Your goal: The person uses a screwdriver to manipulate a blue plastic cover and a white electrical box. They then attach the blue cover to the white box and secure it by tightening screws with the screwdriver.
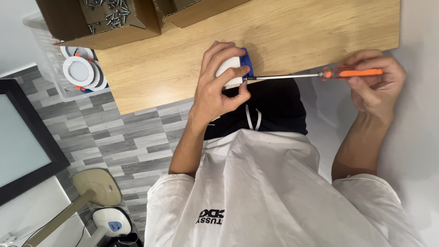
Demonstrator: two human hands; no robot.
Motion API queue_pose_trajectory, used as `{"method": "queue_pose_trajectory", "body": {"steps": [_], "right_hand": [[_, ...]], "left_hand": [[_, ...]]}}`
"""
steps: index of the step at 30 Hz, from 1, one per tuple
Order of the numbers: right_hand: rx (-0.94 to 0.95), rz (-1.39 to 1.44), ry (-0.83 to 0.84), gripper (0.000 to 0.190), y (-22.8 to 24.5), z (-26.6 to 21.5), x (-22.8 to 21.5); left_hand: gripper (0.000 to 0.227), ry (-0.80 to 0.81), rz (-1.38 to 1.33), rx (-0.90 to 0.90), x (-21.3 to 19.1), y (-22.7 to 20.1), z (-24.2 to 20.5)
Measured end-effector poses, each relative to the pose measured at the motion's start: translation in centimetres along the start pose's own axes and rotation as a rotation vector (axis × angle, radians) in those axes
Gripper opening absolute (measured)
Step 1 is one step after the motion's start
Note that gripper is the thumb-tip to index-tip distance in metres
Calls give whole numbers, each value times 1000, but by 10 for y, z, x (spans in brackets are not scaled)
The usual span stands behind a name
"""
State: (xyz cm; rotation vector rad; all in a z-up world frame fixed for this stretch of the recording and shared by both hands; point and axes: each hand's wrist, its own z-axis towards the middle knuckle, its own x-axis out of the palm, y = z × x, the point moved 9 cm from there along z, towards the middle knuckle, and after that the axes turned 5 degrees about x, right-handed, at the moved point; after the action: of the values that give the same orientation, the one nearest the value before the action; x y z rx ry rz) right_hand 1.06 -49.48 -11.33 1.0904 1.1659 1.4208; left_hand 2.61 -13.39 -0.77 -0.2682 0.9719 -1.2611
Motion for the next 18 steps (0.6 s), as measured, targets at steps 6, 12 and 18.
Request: {"method": "queue_pose_trajectory", "body": {"steps": [6,12,18], "right_hand": [[129,-196,-43,41,25,6,28],[117,-136,-47,22,3,1,7],[42,-76,-15,18,-6,-3,-2]], "left_hand": [[20,4,1,-8,1,0,0],[20,4,12,1,2,0,-1],[21,3,21,-4,2,2,-2]]}}
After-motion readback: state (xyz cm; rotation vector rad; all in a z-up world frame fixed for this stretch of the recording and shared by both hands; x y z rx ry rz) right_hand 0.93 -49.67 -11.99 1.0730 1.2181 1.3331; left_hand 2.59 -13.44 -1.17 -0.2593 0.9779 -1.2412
